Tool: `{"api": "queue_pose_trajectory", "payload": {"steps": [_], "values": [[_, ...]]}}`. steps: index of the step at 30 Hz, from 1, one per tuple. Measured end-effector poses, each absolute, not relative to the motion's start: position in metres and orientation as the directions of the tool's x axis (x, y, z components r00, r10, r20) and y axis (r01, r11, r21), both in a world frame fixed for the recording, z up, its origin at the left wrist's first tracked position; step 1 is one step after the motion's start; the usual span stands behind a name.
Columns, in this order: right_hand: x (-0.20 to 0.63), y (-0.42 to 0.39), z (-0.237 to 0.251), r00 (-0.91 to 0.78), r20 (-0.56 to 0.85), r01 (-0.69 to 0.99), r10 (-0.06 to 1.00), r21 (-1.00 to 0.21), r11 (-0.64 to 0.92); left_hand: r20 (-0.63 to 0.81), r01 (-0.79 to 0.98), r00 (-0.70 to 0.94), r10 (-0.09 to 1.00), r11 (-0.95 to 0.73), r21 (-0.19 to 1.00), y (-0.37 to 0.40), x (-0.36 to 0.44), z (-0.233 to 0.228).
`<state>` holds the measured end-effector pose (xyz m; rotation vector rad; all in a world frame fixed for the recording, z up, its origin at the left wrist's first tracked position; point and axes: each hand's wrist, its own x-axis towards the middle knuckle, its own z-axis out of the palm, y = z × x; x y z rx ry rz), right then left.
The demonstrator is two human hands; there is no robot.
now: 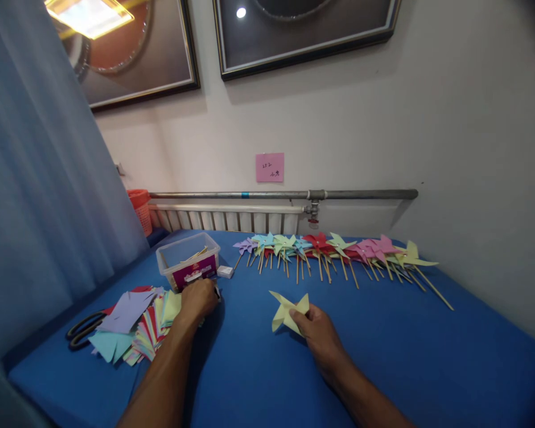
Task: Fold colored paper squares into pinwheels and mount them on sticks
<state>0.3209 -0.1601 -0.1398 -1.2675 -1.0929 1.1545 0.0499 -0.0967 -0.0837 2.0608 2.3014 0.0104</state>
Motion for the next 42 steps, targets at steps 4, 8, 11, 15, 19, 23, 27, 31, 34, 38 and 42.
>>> {"api": "queue_pose_trajectory", "payload": {"steps": [4,8,11,15,19,23,27,31,34,38,42], "values": [[0.321,-0.159,-0.140,0.123,-0.037,-0.012,0.992,-0.999,-0.036,-0.034,0.992,-0.102,0.994,0.104,0.076,-0.098,0.051,-0.083],[0.321,-0.159,-0.141,0.125,-0.021,-0.005,0.992,-1.000,-0.021,-0.013,0.988,-0.112,0.994,0.113,0.105,-0.099,0.050,-0.081],[0.321,-0.160,-0.141,0.120,-0.017,0.013,0.993,-1.000,-0.018,-0.040,0.988,-0.118,0.992,0.121,0.092,-0.099,0.049,-0.081],[0.322,-0.159,-0.141,0.121,-0.022,0.002,0.992,-1.000,-0.022,-0.043,0.992,-0.112,0.993,0.114,0.055,-0.098,0.047,-0.083],[0.320,-0.160,-0.139,0.125,-0.031,-0.027,0.992,-0.999,-0.027,-0.033,0.994,-0.106,0.994,0.107,0.024,-0.098,0.049,-0.084],[0.319,-0.162,-0.136,0.131,-0.047,-0.033,0.990,-0.999,-0.043,-0.004,0.994,-0.108,0.994,0.108,0.013,-0.100,0.052,-0.081],[0.320,-0.163,-0.134,0.118,-0.038,-0.025,0.992,-0.999,-0.035,0.065,0.992,-0.126,0.990,0.123,0.041,-0.102,0.053,-0.076],[0.320,-0.163,-0.136,0.128,-0.034,-0.001,0.991,-0.999,-0.034,0.100,0.973,-0.137,0.986,0.115,0.198,-0.100,0.046,-0.073],[0.320,-0.161,-0.138,0.117,-0.029,-0.018,0.993,-0.999,-0.027,0.065,0.855,-0.024,0.998,-0.014,0.518,-0.098,0.042,-0.074],[0.321,-0.160,-0.139,0.123,-0.039,0.006,0.992,-0.999,-0.040,0.038,0.647,0.209,0.977,-0.168,0.743,-0.100,0.055,-0.081],[0.320,-0.160,-0.139,0.127,-0.033,-0.022,0.991,-0.999,-0.031,-0.007,0.803,0.318,0.948,-0.266,0.534,-0.110,0.084,-0.089]]}}
